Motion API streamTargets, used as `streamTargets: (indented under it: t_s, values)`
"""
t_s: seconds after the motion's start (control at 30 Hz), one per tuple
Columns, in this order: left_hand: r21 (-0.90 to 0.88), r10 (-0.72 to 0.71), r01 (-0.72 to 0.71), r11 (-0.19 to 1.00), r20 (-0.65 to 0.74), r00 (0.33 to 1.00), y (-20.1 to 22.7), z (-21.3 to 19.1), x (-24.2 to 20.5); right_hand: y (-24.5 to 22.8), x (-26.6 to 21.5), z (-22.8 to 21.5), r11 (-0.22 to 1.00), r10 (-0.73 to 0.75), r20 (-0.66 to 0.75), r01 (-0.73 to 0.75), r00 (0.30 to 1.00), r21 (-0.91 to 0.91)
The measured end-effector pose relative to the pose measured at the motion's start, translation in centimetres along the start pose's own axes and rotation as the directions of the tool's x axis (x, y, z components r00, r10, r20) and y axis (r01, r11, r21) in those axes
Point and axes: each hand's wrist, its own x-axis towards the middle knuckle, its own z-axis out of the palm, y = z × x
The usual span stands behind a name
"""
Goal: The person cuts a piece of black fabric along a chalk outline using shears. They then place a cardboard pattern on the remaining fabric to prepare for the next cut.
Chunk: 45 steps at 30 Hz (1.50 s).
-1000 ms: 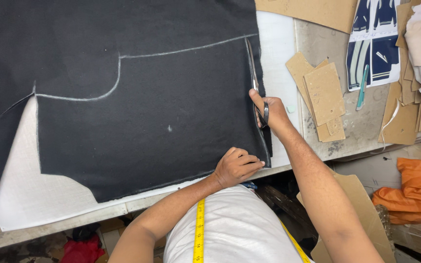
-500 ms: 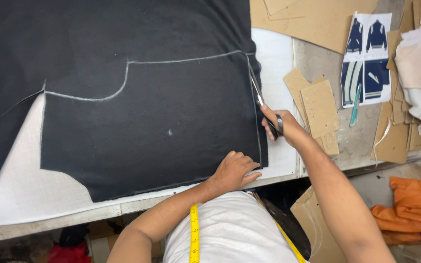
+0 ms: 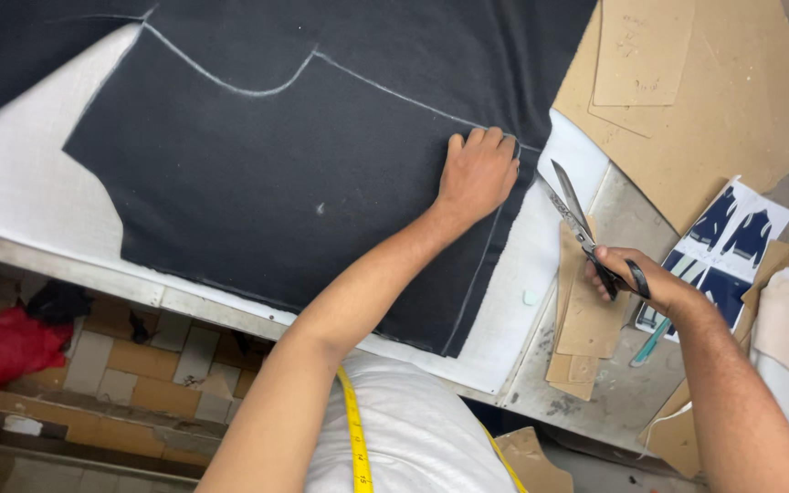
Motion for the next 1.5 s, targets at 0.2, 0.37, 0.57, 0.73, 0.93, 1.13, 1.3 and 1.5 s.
streamTargets:
  t_s: [0.2, 0.37, 0.57, 0.73, 0.93, 1.13, 1.3, 1.5]
  values:
    - [0.127, -0.114, 0.117, 0.985, -0.030, 0.993, 1.0, 2.3, 8.4, 0.9, 2.0, -2.8, 0.984, -0.065, -0.004, 0.065, 0.998, 0.166]
    - [0.204, -0.176, 0.119, 0.972, 0.290, 0.941, 1.3, 6.1, 13.7, 1.1, 1.6, -5.0, 0.997, -0.072, 0.064, 0.072, 0.995, 0.000]
    - [-0.330, -0.198, 0.267, 0.906, 0.226, 0.954, -1.0, 3.3, 10.7, -0.1, 1.8, -8.2, 0.967, -0.056, 0.096, 0.078, 0.994, -0.242]
    - [0.043, -0.011, 0.021, 0.999, -0.220, 0.976, 3.4, 3.3, -0.4, -4.4, 4.3, -9.5, 0.929, -0.118, 0.223, 0.187, 0.968, -0.320]
    - [0.174, 0.004, 0.024, 0.984, -0.161, 0.987, 2.1, 5.7, -2.1, -9.0, 5.6, -10.2, 0.766, -0.103, 0.233, 0.226, 0.967, -0.601]
    - [-0.107, 0.040, -0.090, 0.990, -0.395, 0.918, 1.2, 6.4, -3.0, -12.4, 7.5, -10.0, 0.706, -0.099, 0.223, 0.226, 0.970, -0.671]
    - [0.052, 0.104, -0.092, 0.994, -0.353, 0.930, 1.2, 6.3, -2.8, -14.8, 8.9, -9.9, 0.678, -0.089, 0.216, 0.218, 0.972, -0.702]
    - [0.118, 0.130, -0.095, 0.988, -0.339, 0.932, 1.1, 6.6, -2.8, -14.6, 9.0, -10.1, 0.691, -0.101, 0.194, 0.209, 0.976, -0.692]
